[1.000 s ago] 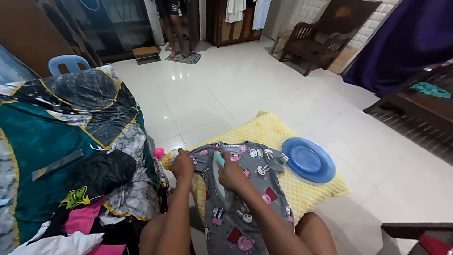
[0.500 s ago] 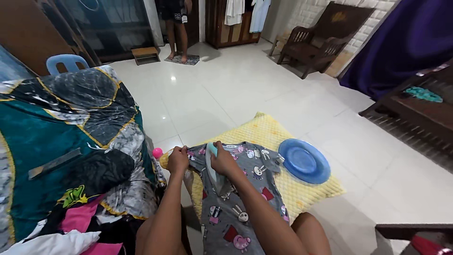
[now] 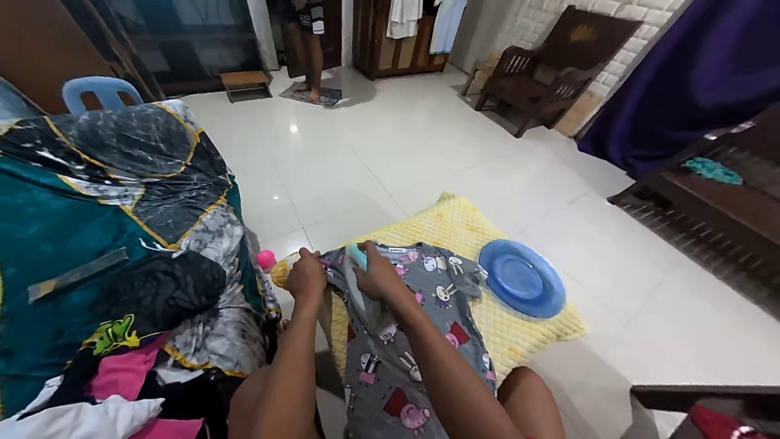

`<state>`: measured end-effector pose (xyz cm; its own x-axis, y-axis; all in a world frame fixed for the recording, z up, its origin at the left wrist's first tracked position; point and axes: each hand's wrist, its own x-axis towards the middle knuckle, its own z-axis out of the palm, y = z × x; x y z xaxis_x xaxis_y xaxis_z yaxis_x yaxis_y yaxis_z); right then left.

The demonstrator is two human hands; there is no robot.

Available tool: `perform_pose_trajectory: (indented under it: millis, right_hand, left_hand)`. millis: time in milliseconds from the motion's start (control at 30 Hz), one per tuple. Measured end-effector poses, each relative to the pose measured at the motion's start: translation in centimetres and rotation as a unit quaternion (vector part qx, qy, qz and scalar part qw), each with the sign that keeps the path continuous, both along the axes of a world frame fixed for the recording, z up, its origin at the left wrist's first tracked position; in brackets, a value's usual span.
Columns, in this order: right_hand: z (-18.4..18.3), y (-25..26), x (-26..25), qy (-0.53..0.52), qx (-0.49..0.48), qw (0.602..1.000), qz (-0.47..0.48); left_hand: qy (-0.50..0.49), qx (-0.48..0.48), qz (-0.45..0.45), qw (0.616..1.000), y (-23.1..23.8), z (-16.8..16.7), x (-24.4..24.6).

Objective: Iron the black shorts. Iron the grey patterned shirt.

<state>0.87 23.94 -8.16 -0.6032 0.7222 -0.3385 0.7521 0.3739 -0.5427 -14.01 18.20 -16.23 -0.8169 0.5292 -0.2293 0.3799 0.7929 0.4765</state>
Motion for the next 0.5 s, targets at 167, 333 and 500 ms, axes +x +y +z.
perform_pose_trajectory:
  millis: [167, 333, 500]
  right_hand:
    - [-0.2, 1.0, -0.7, -0.011, -0.005, 0.996, 0.090]
    - [1.1, -1.7, 0.3, -0.058, -0.021, 0.996, 0.059]
    - [0.2, 1.6, -2.4, -0.030, -0.018, 0.994, 0.106]
  left_hand:
    - [-0.019, 0.005, -0.005, 1.000, -0.2, -0.5, -0.7]
    - [-0.015, -0.017, -0.022, 0.999, -0.2, 0.2, -0.9]
    - [-0.012, -0.027, -0.022, 0.999, 0.0, 0.0, -0.9]
